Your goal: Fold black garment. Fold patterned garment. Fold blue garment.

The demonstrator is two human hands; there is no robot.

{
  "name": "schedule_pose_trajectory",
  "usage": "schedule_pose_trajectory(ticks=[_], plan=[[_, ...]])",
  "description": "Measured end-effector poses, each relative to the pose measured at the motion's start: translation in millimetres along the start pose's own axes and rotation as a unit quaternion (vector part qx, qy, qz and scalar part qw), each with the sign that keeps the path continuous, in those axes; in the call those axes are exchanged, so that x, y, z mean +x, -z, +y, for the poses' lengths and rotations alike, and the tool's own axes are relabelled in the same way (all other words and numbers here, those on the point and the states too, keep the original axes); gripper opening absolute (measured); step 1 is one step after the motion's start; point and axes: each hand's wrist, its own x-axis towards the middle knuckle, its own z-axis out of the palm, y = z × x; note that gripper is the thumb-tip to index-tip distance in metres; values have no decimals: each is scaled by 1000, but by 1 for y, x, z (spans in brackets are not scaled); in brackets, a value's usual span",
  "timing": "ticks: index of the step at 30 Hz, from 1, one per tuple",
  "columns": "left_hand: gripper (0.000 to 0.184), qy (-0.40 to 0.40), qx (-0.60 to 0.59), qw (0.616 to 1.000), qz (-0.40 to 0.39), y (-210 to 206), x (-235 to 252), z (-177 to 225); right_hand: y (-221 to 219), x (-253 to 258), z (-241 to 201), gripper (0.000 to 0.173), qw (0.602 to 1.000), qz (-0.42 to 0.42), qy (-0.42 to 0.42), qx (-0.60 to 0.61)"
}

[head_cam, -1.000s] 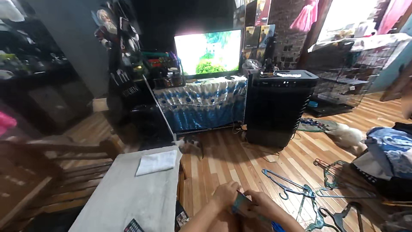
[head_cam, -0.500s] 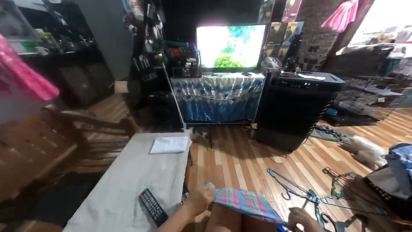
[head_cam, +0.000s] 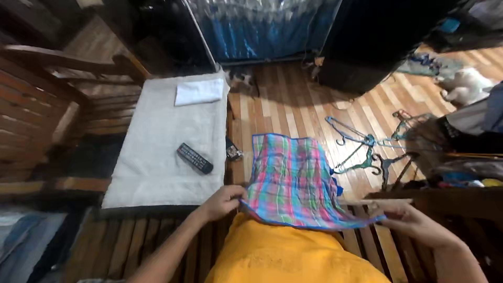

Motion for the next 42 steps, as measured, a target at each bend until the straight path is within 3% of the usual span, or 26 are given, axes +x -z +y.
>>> schedule_pose_trajectory(ticks=[2,6,10,12,14,18,22,25,27,31,34,37,42], plan=[[20,32,-76,996,42,0,12,-2,-6,18,-2,17,994,78,40,58],[25,84,-61,985,137,17,73,16,-17,83,-11,19,943,289,29,160],[28,75,-14,969,233,28,143,1,-1,149,8,21,893,389,-22,225],[25,125,1,965,230,30,177,-1,5,173,25,23,903,367,-64,213],[26,162,-6,970,179,31,197,-9,8,191,36,27,899,313,-122,280],[33,122,-24,983,138,23,195,-77,18,206,51,29,860,277,-147,402],[35,237,-177,951,90,29,198,-96,33,205,60,30,850,222,-130,459],[35,266,-248,929,75,39,192,-102,37,205,52,26,837,254,-142,463],[32,264,-250,925,108,43,194,-86,40,204,46,20,824,301,-145,458],[18,256,-194,903,284,56,212,-12,53,201,35,13,819,398,-95,401],[15,185,-133,921,317,71,217,1,67,195,24,16,844,414,-14,339],[10,87,-183,912,358,78,211,32,72,172,-2,21,862,399,123,288],[17,-18,-164,908,385,67,153,73,42,117,-33,13,860,403,234,209]])
